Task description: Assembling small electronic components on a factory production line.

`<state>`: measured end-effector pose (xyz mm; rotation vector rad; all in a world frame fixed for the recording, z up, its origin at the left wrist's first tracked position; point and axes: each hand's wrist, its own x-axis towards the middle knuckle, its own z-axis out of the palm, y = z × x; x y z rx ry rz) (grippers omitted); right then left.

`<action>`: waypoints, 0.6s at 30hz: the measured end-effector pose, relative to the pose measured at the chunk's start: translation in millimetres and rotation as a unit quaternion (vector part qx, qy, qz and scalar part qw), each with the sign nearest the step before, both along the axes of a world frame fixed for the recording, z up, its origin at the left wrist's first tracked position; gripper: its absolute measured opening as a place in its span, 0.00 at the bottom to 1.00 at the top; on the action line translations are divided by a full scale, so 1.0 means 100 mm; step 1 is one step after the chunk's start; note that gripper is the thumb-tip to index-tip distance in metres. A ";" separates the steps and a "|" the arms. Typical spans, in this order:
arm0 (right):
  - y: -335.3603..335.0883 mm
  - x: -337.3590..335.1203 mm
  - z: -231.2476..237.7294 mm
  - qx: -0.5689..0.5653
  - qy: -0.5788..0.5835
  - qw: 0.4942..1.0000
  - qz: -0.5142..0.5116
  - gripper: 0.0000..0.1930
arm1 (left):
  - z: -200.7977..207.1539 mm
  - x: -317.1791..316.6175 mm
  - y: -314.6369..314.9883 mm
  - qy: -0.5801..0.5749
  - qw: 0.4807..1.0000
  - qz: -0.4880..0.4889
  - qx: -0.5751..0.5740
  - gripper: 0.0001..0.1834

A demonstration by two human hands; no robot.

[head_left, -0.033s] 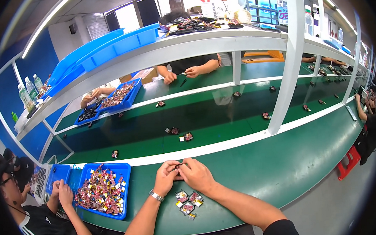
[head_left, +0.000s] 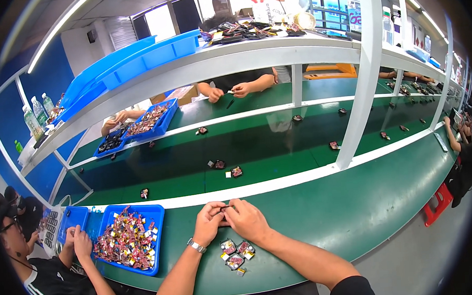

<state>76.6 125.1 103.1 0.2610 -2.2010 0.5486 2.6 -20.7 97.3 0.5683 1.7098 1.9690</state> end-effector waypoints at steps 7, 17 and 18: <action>0.00 -0.01 0.00 0.031 0.000 0.999 0.003 0.06 | -0.09 0.02 0.04 0.066 0.997 0.031 -0.020 0.13; -0.06 0.04 0.01 0.011 -0.075 0.997 0.006 0.19 | -0.12 -0.05 0.00 0.042 0.999 0.011 0.005 0.14; -0.06 0.01 -0.05 -0.008 -0.072 0.997 0.003 0.20 | -0.09 -0.03 0.00 0.017 1.000 -0.009 0.004 0.16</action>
